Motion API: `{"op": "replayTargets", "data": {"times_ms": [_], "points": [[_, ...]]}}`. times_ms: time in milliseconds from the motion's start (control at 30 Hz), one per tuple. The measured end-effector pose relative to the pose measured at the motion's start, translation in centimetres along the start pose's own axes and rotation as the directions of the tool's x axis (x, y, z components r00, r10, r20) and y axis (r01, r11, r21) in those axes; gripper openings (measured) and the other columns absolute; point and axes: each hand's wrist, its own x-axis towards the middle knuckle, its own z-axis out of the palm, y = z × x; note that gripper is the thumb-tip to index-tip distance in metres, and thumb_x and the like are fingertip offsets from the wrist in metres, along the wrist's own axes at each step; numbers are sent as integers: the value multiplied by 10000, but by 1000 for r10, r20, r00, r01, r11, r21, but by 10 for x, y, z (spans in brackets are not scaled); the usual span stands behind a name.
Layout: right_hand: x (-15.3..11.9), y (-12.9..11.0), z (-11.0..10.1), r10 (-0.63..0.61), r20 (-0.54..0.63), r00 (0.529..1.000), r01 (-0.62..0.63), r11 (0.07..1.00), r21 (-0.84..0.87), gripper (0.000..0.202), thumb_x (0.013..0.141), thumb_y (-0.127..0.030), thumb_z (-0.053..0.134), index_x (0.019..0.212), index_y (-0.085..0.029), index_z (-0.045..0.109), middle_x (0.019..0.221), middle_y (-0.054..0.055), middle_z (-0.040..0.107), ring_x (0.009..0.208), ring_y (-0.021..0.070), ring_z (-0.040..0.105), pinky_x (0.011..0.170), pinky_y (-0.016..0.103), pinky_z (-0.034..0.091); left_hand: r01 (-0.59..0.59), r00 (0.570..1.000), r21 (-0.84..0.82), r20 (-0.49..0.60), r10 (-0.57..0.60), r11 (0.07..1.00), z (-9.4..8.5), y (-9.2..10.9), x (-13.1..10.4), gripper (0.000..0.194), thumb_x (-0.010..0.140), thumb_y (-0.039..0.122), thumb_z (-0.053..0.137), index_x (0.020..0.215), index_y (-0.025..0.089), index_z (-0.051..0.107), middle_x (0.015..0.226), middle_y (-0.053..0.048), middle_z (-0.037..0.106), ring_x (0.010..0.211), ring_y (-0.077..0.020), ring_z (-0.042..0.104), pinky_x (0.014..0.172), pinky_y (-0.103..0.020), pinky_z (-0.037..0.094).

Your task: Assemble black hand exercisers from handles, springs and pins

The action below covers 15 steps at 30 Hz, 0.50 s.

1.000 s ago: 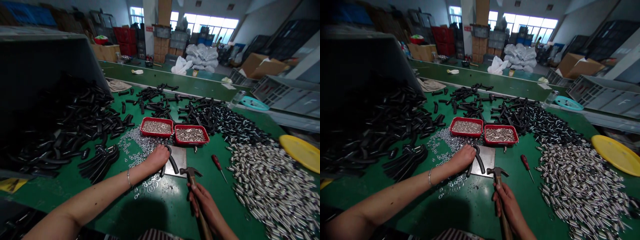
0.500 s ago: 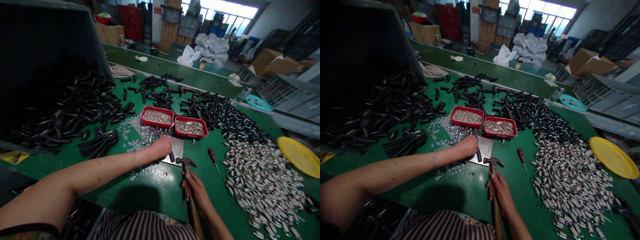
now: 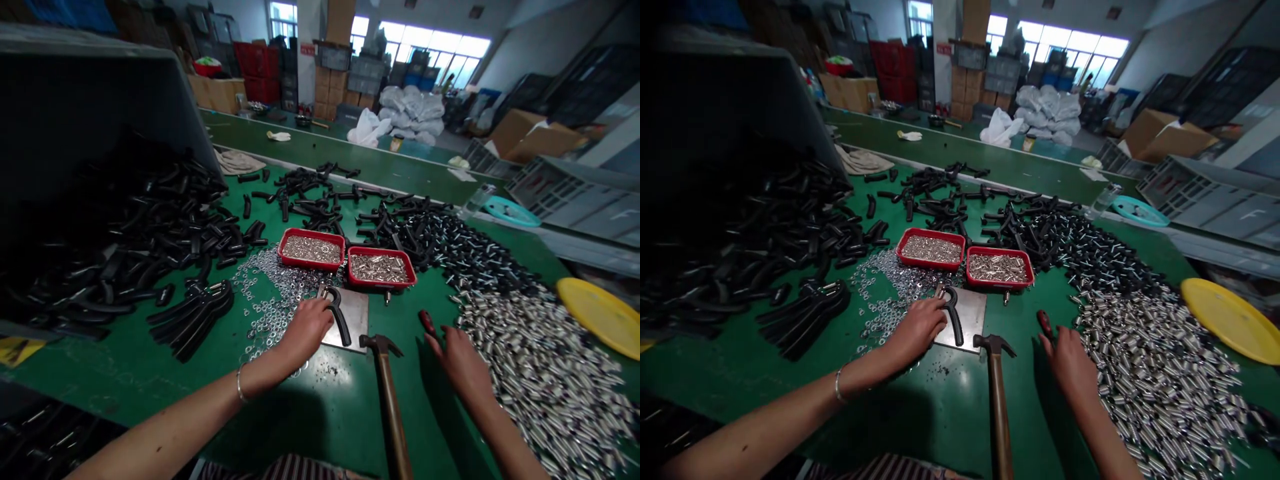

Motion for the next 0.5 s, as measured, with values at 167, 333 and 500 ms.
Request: {"op": "replayTargets", "data": {"times_ms": [167, 333, 500], "points": [[35, 14, 7, -67, 114, 991, 61, 997, 52, 165, 926, -332, 506, 876, -186, 564, 884, 133, 670, 754, 258, 665, 605, 324, 432, -139, 982, -144, 106, 155, 980, 9, -8, -4, 178, 987, 199, 483, 921, 171, 647, 1384, -89, 578, 1359, -251, 440, 1154, -508, 309], [43, -31, -22, 15, 9, 1000, -16, 638, 770, 242, 873, -461, 587, 891, -229, 521, 732, 31, 669, 626, 215, 659, 603, 330, 504, 6, 992, -174, 128, 17, 985, 6, -17, -2, 174, 967, 254, 531, 921, 172, 677, 1479, -137, 467, 1437, -331, 311, 1117, -559, 345], [31, -130, -27, -107, -33, 994, 40, 63, 997, 227, 937, -463, 562, 1010, -262, 487, 876, 24, 724, 658, 190, 699, 596, 321, 569, -60, 991, -153, 113, 78, 986, 15, -19, -1, 160, 958, 238, 544, 908, 162, 675, 1426, -156, 511, 1400, -341, 364, 1083, -566, 390]]}}
